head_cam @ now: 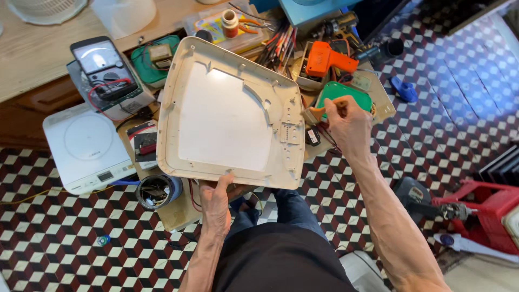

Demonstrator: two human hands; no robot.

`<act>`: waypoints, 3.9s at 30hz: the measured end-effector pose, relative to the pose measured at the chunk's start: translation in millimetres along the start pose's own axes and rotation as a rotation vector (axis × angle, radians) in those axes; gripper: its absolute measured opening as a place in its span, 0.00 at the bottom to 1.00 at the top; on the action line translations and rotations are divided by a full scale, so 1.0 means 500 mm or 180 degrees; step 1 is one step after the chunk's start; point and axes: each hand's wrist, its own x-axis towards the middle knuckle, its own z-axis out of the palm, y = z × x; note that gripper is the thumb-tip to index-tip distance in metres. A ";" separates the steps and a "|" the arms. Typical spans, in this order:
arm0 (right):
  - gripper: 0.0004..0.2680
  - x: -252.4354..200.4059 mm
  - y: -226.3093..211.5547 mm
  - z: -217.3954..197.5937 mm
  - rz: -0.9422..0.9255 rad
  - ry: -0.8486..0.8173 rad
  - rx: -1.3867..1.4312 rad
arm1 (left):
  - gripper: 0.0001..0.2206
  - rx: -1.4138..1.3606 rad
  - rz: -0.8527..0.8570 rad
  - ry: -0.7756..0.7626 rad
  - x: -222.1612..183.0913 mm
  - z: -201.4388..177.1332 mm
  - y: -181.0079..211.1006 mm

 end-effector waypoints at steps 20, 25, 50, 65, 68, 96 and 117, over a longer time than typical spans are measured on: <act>0.12 -0.185 0.268 -0.474 0.1816 0.0231 -0.0727 | 0.22 0.0831 -0.0948 -0.1334 -0.138 0.405 -0.228; 0.08 -0.199 0.423 -0.672 0.2099 0.1043 0.0217 | 0.24 0.0678 -0.1042 -0.1544 -0.184 0.599 -0.364; 0.07 0.265 1.030 -0.938 0.2077 0.0679 0.1897 | 0.25 0.1365 -0.1955 -0.2982 0.010 1.434 -0.938; 0.08 0.702 1.460 -1.178 0.0939 0.0751 0.1190 | 0.24 0.1619 -0.2072 -0.3287 0.194 2.093 -1.061; 0.08 0.801 1.551 -1.248 0.0873 0.1155 0.0904 | 0.24 0.1752 -0.2153 -0.3315 0.220 2.224 -1.107; 0.11 1.655 2.619 -1.956 0.0997 -0.0011 -0.0140 | 0.27 0.1978 -0.2121 -0.3275 0.596 3.530 -1.675; 0.06 2.481 3.385 -2.328 0.1888 0.2307 0.1645 | 0.27 0.2277 -0.0826 -0.3645 0.824 4.411 -1.970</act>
